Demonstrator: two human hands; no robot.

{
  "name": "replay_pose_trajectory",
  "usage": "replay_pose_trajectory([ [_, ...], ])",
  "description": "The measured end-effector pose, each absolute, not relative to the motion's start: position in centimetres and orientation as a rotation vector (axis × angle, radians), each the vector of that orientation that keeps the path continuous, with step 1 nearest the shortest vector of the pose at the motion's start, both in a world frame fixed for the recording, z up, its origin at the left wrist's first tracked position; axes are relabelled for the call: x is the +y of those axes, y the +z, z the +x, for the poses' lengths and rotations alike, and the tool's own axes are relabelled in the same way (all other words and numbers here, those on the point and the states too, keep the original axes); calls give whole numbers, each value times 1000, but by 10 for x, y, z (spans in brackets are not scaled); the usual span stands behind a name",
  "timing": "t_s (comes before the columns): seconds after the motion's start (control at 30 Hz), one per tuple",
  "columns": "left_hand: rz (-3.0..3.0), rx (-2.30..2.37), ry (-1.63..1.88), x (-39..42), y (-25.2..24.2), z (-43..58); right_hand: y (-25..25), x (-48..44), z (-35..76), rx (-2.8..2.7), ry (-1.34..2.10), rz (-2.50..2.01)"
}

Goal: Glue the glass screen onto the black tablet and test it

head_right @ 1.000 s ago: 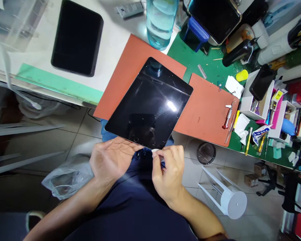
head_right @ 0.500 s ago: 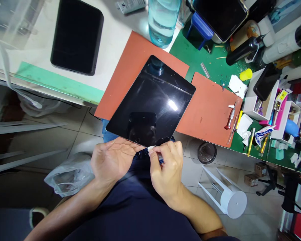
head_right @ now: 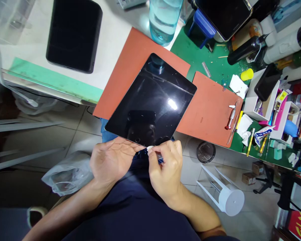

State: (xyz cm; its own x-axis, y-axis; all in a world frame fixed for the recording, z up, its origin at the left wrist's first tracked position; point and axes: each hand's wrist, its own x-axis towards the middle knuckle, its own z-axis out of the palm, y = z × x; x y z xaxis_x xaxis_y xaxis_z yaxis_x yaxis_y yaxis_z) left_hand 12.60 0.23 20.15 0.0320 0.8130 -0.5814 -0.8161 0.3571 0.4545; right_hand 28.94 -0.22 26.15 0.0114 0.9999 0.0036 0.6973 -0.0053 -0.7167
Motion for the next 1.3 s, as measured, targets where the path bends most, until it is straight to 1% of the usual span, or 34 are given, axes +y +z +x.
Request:
replay_pose_trajectory([
  [0.2, -31, 878, 1222, 2, 200, 126, 261, -3, 292, -1738, 713, -1818],
  [0.37, 13, 920, 1272, 2, 201, 126, 260, -1, 286, -1761, 719, -1724],
  [0.53, -46, 894, 1245, 3, 201, 128, 261, -6, 294, -1713, 708, -1823],
  [0.73, 31, 891, 1283, 3, 198, 127, 258, -3, 285, -1735, 705, -1730],
  [0.93, -17, 893, 1270, 3, 198, 127, 258, -22, 320, -1657, 700, -1855],
  [1.1, -48, 914, 1254, 2, 199, 128, 258, -27, 332, -1713, 734, -1740],
  [1.3, -29, 895, 1265, 2, 197, 129, 254, -15, 313, -1884, 568, -1626],
])
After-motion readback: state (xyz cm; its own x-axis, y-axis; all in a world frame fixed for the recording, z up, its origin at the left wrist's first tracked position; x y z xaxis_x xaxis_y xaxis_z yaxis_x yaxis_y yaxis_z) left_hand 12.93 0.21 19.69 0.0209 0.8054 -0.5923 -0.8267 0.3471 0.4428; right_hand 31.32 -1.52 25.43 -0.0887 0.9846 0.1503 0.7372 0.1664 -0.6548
